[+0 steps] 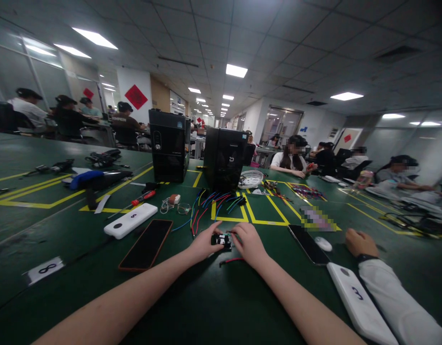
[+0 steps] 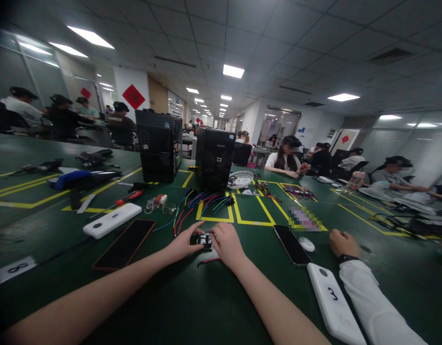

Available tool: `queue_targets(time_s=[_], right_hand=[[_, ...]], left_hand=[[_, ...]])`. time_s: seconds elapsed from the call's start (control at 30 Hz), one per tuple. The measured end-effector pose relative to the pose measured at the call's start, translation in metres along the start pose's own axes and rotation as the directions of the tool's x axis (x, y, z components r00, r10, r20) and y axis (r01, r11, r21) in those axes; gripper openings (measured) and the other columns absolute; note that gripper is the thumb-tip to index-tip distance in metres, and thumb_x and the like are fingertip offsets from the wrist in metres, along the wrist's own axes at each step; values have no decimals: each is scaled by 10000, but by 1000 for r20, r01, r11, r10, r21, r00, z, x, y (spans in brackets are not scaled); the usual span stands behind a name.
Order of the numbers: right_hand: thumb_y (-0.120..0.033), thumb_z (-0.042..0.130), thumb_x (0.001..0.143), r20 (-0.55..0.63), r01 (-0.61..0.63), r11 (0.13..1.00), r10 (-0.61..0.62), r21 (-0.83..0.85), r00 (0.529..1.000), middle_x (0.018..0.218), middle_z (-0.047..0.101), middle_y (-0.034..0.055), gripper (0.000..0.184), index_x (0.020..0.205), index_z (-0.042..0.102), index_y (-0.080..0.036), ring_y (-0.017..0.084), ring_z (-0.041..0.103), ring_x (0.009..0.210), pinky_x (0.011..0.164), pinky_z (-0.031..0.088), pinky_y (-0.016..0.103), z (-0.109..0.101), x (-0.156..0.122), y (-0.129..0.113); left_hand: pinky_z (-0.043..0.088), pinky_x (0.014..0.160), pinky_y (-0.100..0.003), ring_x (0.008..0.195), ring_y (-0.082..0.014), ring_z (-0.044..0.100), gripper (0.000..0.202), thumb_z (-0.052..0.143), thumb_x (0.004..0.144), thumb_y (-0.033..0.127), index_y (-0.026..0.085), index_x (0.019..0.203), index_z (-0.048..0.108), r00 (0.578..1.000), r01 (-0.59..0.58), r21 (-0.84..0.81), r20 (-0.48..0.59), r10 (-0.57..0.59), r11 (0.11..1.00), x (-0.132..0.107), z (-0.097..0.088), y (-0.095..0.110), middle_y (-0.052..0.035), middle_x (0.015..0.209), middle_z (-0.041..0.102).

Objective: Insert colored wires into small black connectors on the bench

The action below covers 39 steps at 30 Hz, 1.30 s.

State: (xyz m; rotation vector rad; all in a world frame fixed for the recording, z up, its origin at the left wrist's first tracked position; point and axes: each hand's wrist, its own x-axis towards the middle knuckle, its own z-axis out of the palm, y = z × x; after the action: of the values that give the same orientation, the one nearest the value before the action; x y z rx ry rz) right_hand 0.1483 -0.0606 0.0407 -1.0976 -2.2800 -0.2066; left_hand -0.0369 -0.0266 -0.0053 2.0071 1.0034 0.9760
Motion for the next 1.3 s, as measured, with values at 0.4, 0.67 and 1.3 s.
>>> queue_targets(time_s=[0.4, 0.67, 1.3], right_hand=[[-180, 498, 779, 88, -278, 956, 270, 97, 959, 895, 551, 40, 97, 834, 578, -183, 164, 481, 862, 768, 361, 286, 28, 4, -8], [-163, 421, 810, -20, -362, 924, 367, 126, 930, 817, 538, 28, 93, 791, 511, -178, 160, 487, 808, 737, 357, 284, 30, 8, -12], [-173, 576, 709, 430, -105, 988, 48, 109, 902, 888, 563, 35, 171, 877, 605, -191, 157, 523, 848, 762, 387, 263, -20, -3, -10]], left_hand=[[396, 915, -328, 1004, -203, 559, 771, 650, 669, 165, 240, 1341, 278, 999, -32, 82, 26, 30, 996, 0, 3, 0, -31, 1068, 606], [396, 907, -316, 995, -199, 561, 779, 652, 655, 142, 232, 1336, 285, 998, -53, 80, 46, 50, 995, 1, 5, 3, -27, 1054, 613], [343, 975, -387, 1092, -232, 495, 707, 688, 654, 180, 199, 1290, 379, 994, -33, 142, -99, 48, 989, -1, -2, 3, -89, 1177, 537]])
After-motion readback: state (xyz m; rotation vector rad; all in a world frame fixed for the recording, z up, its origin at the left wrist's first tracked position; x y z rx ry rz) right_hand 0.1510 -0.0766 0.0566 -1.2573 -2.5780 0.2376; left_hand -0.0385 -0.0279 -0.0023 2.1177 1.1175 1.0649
